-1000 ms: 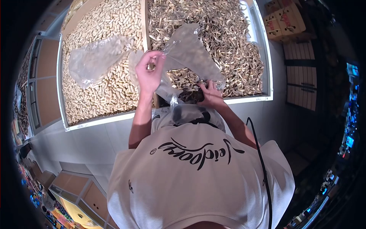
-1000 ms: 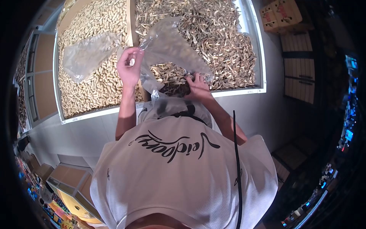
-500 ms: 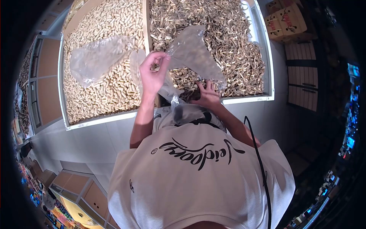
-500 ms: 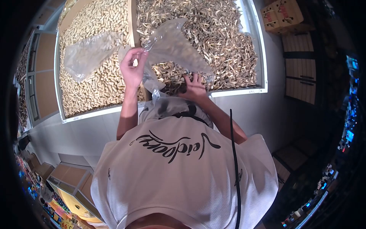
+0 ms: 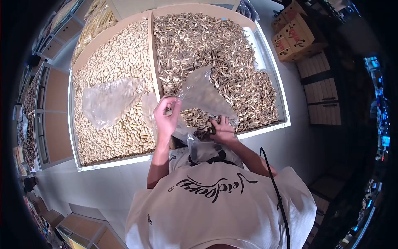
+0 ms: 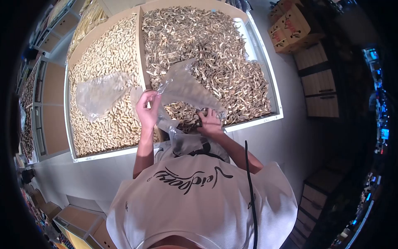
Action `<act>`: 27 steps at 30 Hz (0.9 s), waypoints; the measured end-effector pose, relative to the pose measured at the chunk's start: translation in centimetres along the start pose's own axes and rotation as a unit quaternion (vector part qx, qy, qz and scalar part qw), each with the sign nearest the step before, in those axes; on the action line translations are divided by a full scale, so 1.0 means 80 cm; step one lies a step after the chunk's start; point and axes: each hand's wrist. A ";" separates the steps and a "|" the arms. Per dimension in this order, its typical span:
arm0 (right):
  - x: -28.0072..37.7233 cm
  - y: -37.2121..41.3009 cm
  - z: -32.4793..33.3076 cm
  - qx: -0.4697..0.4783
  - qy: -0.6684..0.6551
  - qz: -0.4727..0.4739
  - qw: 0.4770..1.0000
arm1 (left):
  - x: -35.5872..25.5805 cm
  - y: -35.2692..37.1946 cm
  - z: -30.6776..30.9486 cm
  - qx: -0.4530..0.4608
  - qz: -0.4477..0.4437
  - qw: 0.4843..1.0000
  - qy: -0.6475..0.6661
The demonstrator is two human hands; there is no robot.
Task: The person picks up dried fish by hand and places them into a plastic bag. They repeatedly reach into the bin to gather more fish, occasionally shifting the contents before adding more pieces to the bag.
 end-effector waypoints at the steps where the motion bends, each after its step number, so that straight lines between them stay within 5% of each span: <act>1: 0.000 0.001 -0.010 -0.026 0.018 0.001 1.000 | 0.000 0.000 0.000 -0.001 -0.001 1.000 0.004; 3: 0.002 0.001 -0.031 -0.078 0.053 0.005 0.996 | 0.002 0.000 0.001 -0.001 -0.002 1.000 0.010; 27: -0.022 -0.043 -0.013 -0.036 -0.068 0.005 0.997 | -0.001 0.004 -0.005 0.005 0.015 1.000 0.011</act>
Point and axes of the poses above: each hand's wrist, its own y-axis away from the middle knuckle, its own z-axis out of the back of the hand, x = y × z, and after that the axes turned 9 degrees about -z, right-handed
